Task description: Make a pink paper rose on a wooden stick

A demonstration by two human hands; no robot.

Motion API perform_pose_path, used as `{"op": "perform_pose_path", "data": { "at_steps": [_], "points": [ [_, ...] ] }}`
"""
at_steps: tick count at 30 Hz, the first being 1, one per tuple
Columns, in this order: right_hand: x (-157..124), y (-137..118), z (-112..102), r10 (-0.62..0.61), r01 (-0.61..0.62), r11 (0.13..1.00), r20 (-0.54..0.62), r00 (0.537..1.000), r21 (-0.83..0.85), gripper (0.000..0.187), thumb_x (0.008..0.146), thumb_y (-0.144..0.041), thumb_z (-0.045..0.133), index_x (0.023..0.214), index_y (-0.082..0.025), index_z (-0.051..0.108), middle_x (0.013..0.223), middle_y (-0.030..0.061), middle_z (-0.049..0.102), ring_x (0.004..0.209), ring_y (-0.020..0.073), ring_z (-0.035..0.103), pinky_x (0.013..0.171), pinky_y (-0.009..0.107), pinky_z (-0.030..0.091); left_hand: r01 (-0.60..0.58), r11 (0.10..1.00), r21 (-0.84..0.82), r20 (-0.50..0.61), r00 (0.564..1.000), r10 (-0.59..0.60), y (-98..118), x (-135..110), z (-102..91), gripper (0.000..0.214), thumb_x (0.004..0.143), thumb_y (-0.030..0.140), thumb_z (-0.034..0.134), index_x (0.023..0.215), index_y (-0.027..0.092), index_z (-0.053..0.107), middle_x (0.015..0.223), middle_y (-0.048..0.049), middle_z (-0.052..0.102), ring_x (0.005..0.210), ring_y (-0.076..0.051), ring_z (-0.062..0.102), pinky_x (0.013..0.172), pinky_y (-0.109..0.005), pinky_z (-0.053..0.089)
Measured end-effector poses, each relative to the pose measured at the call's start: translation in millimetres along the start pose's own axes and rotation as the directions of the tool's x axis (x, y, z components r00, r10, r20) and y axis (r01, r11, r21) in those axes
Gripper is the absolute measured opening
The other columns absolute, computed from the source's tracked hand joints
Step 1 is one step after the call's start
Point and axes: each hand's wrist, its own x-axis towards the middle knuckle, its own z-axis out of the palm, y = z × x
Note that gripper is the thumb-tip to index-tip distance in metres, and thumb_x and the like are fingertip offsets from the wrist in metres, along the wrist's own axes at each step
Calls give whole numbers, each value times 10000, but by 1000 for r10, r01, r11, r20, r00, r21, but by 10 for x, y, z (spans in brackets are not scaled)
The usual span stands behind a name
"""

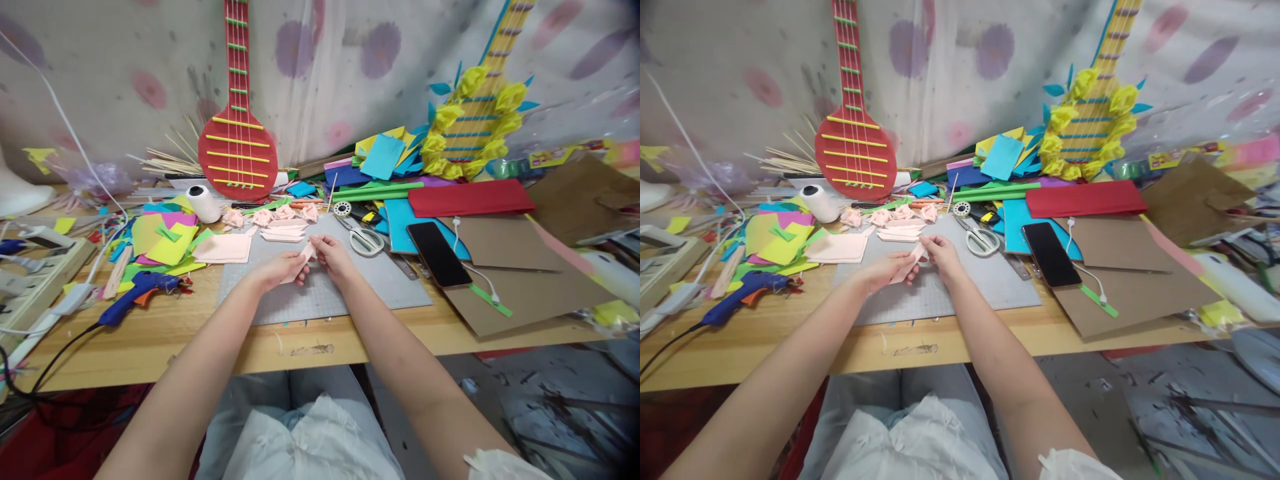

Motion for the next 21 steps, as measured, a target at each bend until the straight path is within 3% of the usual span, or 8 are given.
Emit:
{"op": "perform_pose_path", "data": {
  "at_steps": [5,12,17,21],
  "points": [
    [-10,11,23,27,-24,999,73,997,-48,379,538,-483,689,663,-169,518,427,-87,405,349,21,265,364,196,141,-56,997,-46,4,998,56,-56,-17,-73,199,728,282,573,822,116,517,654,10,496,494,-55,455,470,-202,367],
    [35,83,3,-81,87,994,81,993,-71,324,577,-405,683,751,-162,557,510,-70,490,408,30,356,404,190,230,-33,999,-17,54,998,34,-59,-62,-73,222,731,270,564,881,107,555,644,10,482,510,-62,451,482,-210,353],
    [26,55,-4,-36,37,997,22,999,-62,291,585,-386,649,742,-168,536,520,-71,498,398,30,351,407,191,231,-47,990,-130,12,999,49,-70,-57,-122,216,757,231,528,930,107,568,654,5,477,519,-63,461,493,-208,362],
    [-20,25,32,-13,20,992,57,998,-124,211,585,-337,614,671,-168,524,512,-70,483,400,31,350,405,193,215,-76,983,-169,-24,997,73,-78,-60,-174,236,787,264,490,942,114,584,688,-15,496,543,-72,483,506,-211,384]
  ]
}}
